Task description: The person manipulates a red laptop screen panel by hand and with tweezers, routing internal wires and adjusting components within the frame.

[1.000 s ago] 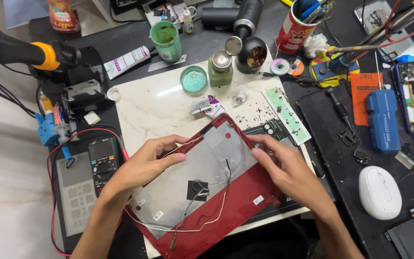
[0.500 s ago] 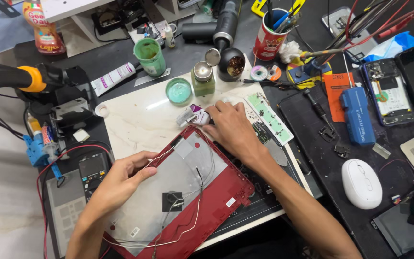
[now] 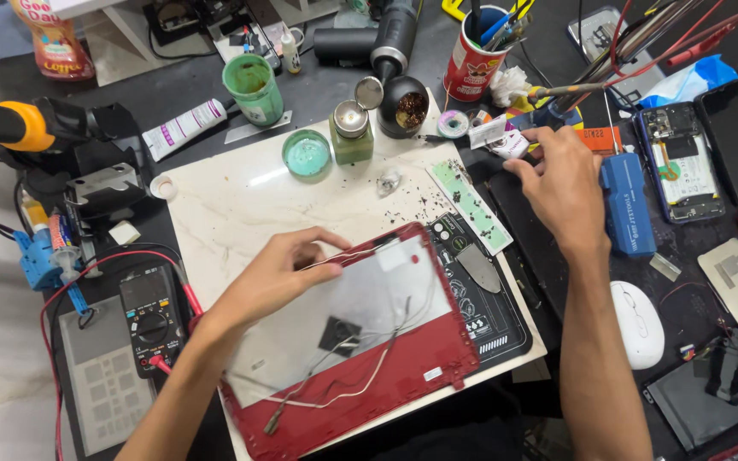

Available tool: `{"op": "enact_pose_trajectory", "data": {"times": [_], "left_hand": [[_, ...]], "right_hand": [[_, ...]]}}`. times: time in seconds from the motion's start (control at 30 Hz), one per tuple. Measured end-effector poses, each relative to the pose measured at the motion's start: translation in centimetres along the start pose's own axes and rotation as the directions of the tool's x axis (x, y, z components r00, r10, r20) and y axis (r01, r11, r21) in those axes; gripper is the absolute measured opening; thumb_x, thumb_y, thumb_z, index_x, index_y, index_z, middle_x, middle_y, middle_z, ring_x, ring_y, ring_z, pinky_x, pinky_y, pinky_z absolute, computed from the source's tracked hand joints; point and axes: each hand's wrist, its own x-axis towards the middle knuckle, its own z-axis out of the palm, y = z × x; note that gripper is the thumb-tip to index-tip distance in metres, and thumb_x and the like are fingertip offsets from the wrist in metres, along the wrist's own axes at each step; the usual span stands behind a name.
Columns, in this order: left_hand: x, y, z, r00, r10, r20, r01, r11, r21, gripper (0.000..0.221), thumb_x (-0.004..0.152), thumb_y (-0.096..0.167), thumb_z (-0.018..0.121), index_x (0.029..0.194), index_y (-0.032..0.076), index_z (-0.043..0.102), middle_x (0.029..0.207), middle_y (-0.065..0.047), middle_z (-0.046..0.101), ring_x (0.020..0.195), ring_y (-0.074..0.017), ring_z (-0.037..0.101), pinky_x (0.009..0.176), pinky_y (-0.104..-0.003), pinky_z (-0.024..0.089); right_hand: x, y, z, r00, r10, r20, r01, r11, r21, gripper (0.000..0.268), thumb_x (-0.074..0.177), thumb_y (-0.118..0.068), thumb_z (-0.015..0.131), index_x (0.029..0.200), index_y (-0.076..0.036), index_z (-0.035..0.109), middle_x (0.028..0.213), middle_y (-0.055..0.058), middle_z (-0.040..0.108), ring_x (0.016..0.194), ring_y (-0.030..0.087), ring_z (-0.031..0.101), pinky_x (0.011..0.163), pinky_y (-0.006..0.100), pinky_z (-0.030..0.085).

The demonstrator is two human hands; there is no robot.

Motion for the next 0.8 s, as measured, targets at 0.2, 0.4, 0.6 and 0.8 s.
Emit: {"op": "enact_pose_trajectory", "data": {"times": [0.2, 0.4, 0.6, 0.8], "left_hand": [[4.3, 0.3, 1.1, 0.998, 0.057, -0.025, -0.057, 0.998, -0.007, 0.03, 0.084, 0.015, 0.072, 0.112, 0.005, 0.071, 0.083, -0.003, 0.074, 0.079, -0.0106, 0.064, 0.076, -0.027, 0.05], [6.1, -1.6, 2.2, 0.974, 0.201, -0.106, -0.199, 0.98, 0.03, 0.023, 0.083, 0.012, 0.07, 0.102, -0.001, 0.067, 0.087, -0.006, 0.071, 0.08, -0.013, 0.064, 0.073, -0.028, 0.052], [6.9, -1.2, 1.7, 0.976, 0.147, -0.161, -0.131, 0.986, 0.104, 0.026, 0.084, 0.015, 0.068, 0.106, 0.002, 0.063, 0.088, -0.009, 0.071, 0.075, -0.0168, 0.057, 0.068, -0.033, 0.047], [7.4, -0.7, 1.4, 0.989, 0.141, -0.049, -0.13, 0.974, 0.186, 0.028, 0.087, 0.019, 0.065, 0.11, 0.004, 0.057, 0.084, -0.01, 0.071, 0.07, -0.0192, 0.057, 0.066, -0.035, 0.047]], "right_hand": [[0.4, 1.1, 2.1, 0.999, 0.049, 0.007, -0.049, 0.999, -0.019, 0.042, 0.082, -0.023, 0.088, 0.118, -0.006, 0.073, 0.096, 0.011, 0.067, 0.078, 0.027, 0.067, 0.081, 0.046, 0.047], [1.1, 0.5, 1.1, 0.995, -0.024, 0.1, 0.019, 0.999, 0.05, 0.049, 0.081, -0.027, 0.088, 0.118, 0.0, 0.069, 0.096, 0.015, 0.066, 0.077, 0.027, 0.067, 0.072, 0.042, 0.055], [3.9, -1.4, -1.4, 0.985, -0.174, 0.012, 0.17, 0.975, 0.145, 0.035, 0.091, -0.025, 0.083, 0.113, 0.0, 0.072, 0.102, 0.016, 0.068, 0.08, 0.025, 0.07, 0.074, 0.039, 0.056], [6.6, -2.5, -3.5, 0.976, -0.214, -0.046, 0.218, 0.968, 0.124, 0.015, 0.096, -0.01, 0.079, 0.106, 0.0, 0.073, 0.095, 0.014, 0.071, 0.08, 0.025, 0.07, 0.072, 0.038, 0.055]]}}
